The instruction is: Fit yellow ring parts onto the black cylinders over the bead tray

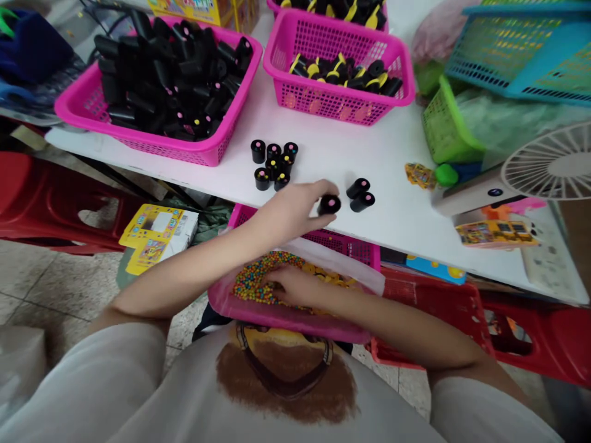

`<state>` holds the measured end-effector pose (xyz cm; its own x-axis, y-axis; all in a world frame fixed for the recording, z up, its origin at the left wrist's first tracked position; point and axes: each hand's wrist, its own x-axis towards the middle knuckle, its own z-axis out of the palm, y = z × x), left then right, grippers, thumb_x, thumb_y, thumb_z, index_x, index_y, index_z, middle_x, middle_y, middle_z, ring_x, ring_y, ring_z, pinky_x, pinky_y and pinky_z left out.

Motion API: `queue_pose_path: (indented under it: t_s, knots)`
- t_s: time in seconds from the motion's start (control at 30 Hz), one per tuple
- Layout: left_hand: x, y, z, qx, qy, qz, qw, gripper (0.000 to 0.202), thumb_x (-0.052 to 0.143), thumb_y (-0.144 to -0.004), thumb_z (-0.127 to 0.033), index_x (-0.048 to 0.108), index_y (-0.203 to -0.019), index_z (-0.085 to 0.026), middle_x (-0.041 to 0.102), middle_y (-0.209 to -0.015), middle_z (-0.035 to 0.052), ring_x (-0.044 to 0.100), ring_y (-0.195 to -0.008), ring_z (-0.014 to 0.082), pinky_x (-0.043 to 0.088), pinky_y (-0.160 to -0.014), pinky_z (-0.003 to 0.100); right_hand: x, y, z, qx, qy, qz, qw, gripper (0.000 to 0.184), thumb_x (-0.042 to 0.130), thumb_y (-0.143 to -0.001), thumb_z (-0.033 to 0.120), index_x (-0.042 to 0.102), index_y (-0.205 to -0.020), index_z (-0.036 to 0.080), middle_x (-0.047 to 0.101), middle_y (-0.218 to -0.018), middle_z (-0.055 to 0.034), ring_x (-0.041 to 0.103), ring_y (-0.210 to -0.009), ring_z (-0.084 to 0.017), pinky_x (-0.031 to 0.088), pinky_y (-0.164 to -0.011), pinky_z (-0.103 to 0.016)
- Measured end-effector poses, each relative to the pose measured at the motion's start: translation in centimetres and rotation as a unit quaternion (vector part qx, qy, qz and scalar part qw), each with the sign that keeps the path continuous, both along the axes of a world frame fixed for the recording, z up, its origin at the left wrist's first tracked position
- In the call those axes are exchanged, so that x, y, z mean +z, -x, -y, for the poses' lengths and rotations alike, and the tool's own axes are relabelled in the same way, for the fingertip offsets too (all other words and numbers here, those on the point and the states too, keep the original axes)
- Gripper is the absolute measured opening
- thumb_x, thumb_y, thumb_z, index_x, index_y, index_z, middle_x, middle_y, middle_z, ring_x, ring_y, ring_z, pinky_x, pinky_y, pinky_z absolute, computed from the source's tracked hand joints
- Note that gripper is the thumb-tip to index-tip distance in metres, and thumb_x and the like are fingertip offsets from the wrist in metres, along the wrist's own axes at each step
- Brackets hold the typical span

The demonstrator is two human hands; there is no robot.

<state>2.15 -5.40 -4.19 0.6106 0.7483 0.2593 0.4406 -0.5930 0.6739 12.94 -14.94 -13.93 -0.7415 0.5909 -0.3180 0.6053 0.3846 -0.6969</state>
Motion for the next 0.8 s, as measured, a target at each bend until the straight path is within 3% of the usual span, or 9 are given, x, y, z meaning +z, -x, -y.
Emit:
queue_pose_path:
  t_s: [0.1, 0.17, 0.23, 0.33, 0.43, 0.63, 0.8]
  knots:
    - [0.7, 5.5, 4.5, 0.03, 0.088, 0.021, 0.995, 0.037, 0.07, -0.089, -0.021, 0.069, -0.126, -0.021, 0.08, -0.11, 0.0029, 0.076, -0.087, 0.0165, 0.059, -0.083, 0.027, 1.3, -1.8, 0.5, -0.045, 0.009, -0.023, 0.999, 0.027, 0.069, -0.095, 0.015, 0.075, -0.121, 0.016, 0.08, -0.116, -0.0104, 0.072, -0.113, -0.023, 0.054, -0.104, -0.037]
    - [-0.4, 8.2, 7.1, 0.036, 0.152, 0.013, 0.988, 0.041, 0.069, -0.087, -0.018, 0.069, -0.128, -0.023, 0.08, -0.11, 0.0016, 0.077, -0.084, 0.0155, 0.06, -0.079, 0.026, 2.1, -2.8, 0.9, -0.085, 0.0, -0.053, 0.995, 0.027, 0.068, -0.096, 0.016, 0.074, -0.122, 0.017, 0.079, -0.119, -0.0103, 0.073, -0.113, -0.022, 0.054, -0.105, -0.039]
    - [-2.4, 9.5, 9.1, 0.043, 0.173, -0.004, 0.984, 0.036, 0.068, -0.084, -0.015, 0.073, -0.119, -0.023, 0.081, -0.108, 0.0016, 0.077, -0.085, 0.0171, 0.061, -0.08, 0.027, 2.7, -3.4, 1.4, -0.116, -0.026, -0.08, 0.99, 0.026, 0.066, -0.097, 0.016, 0.074, -0.122, 0.019, 0.079, -0.12, -0.0101, 0.073, -0.113, -0.022, 0.055, -0.104, -0.041]
    - [-5.9, 9.6, 11.1, 0.055, 0.19, -0.035, 0.98, 0.033, 0.07, -0.081, -0.014, 0.076, -0.113, -0.021, 0.082, -0.101, 0.0036, 0.077, -0.084, 0.0207, 0.062, -0.078, 0.031, 3.4, -3.6, 2.1, -0.132, -0.091, -0.091, 0.983, 0.03, 0.058, -0.101, 0.017, 0.071, -0.128, 0.02, 0.075, -0.126, -0.0119, 0.072, -0.115, -0.023, 0.058, -0.103, -0.044]
    - [-7.9, 8.7, 12.0, 0.072, 0.195, -0.044, 0.977, 0.035, 0.071, -0.082, -0.017, 0.075, -0.117, -0.018, 0.082, -0.099, 0.0062, 0.077, -0.081, 0.0222, 0.063, -0.074, 0.032, 3.9, -3.4, 2.7, -0.104, -0.151, -0.065, 0.981, 0.041, 0.048, -0.102, 0.01, 0.065, -0.138, 0.021, 0.069, -0.135, -0.0133, 0.067, -0.124, -0.023, 0.058, -0.104, -0.044]
    - [-8.0, 8.5, 12.1, 0.074, 0.18, -0.02, 0.981, 0.029, 0.072, -0.084, -0.016, 0.074, -0.113, -0.017, 0.082, -0.103, 0.0072, 0.077, -0.089, 0.0227, 0.062, -0.08, 0.033, 5.6, -2.9, 2.8, -0.029, -0.22, 0.047, 0.974, 0.044, 0.039, -0.103, 0.008, 0.061, -0.14, 0.018, 0.067, -0.132, -0.0133, 0.063, -0.125, -0.026, 0.053, -0.108, -0.045]
    - [-8.0, 8.5, 11.9, 0.07, 0.179, -0.026, 0.981, 0.025, 0.073, -0.083, -0.016, 0.074, -0.108, -0.016, 0.081, -0.097, 0.007, 0.077, -0.084, 0.0229, 0.062, -0.077, 0.034, 6.8, -2.2, 2.6, -0.01, -0.251, 0.056, 0.966, 0.042, 0.037, -0.104, 0.008, 0.063, -0.137, 0.014, 0.068, -0.129, -0.0151, 0.064, -0.122, -0.027, 0.052, -0.109, -0.045]
